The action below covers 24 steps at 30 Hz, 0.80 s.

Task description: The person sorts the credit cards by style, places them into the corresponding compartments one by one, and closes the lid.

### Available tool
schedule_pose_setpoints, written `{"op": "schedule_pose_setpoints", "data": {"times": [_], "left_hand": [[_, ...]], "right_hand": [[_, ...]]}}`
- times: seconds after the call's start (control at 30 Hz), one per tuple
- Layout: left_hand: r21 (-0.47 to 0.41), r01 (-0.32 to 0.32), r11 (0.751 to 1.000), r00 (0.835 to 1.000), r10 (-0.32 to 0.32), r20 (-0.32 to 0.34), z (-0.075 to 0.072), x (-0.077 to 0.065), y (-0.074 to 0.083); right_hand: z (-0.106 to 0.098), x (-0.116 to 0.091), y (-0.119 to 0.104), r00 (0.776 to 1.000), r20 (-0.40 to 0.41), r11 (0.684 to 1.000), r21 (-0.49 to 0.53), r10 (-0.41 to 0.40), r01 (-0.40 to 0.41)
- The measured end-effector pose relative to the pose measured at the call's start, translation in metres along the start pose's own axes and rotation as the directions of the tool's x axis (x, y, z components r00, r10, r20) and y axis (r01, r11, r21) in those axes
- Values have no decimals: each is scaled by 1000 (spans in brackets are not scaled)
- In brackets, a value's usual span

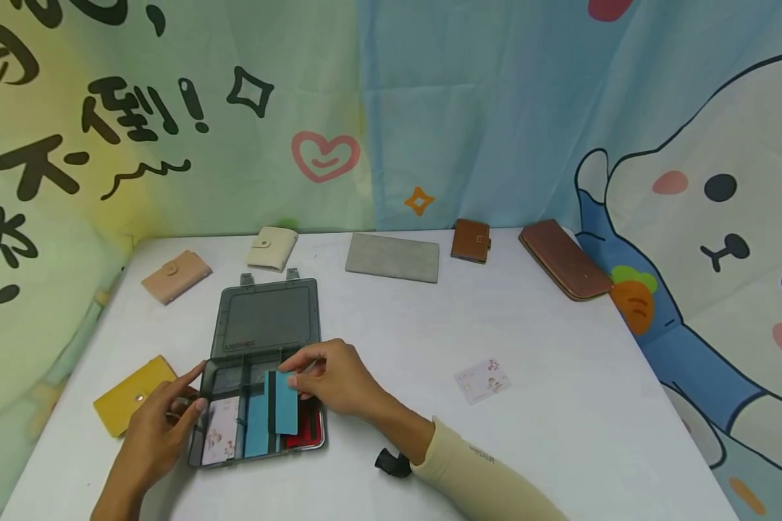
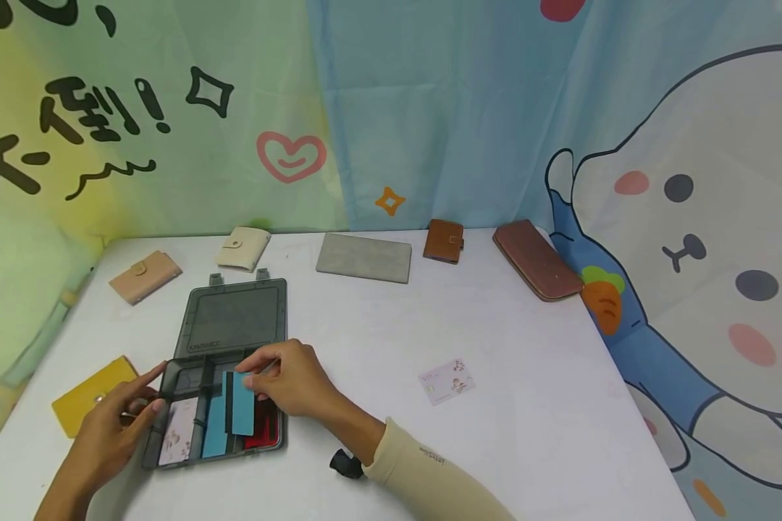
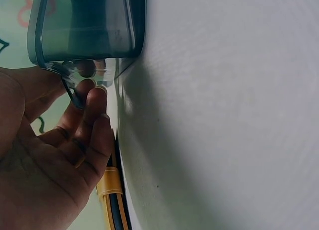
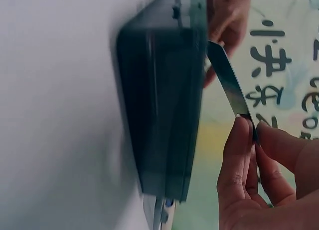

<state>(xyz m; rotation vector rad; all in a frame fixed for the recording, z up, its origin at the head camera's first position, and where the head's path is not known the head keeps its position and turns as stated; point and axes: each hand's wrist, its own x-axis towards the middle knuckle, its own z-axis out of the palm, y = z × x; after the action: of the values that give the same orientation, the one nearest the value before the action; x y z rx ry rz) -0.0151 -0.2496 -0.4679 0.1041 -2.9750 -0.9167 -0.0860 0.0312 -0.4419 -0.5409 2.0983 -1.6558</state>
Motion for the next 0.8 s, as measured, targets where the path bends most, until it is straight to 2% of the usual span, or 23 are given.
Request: {"op": "schedule_pose_setpoints", "data": {"times": [0.2,0.37,0.43,0.6,0.67,0.8], "left_hand": [[2,-4,1000,1000,4,-10,0,0,-1],[1,6,1000,1000,-6,-7,-1,0,-1],[2,16,1000,1000,-16,5,-2,-1,-1],[7,11,1000,1000,-11,4,-1,-1,-2],[5,-6,1000,1000,6,-18,0,-1,-3],[-3,-34,999,999,34,-42,1,-1,-3]], "right_hand": [[19,3,3,998,55,988,-152,-3,11],[29,5,4,997,80,976,-216,-21,38],[32,7,4,997,75,963,-266,-33,52],[37,8,3,996,66,905,-416,-68,89],[36,7,3,996,62,898,-431,-70,90],[28,2,5,995,52,931,-352,-90,102]]}}
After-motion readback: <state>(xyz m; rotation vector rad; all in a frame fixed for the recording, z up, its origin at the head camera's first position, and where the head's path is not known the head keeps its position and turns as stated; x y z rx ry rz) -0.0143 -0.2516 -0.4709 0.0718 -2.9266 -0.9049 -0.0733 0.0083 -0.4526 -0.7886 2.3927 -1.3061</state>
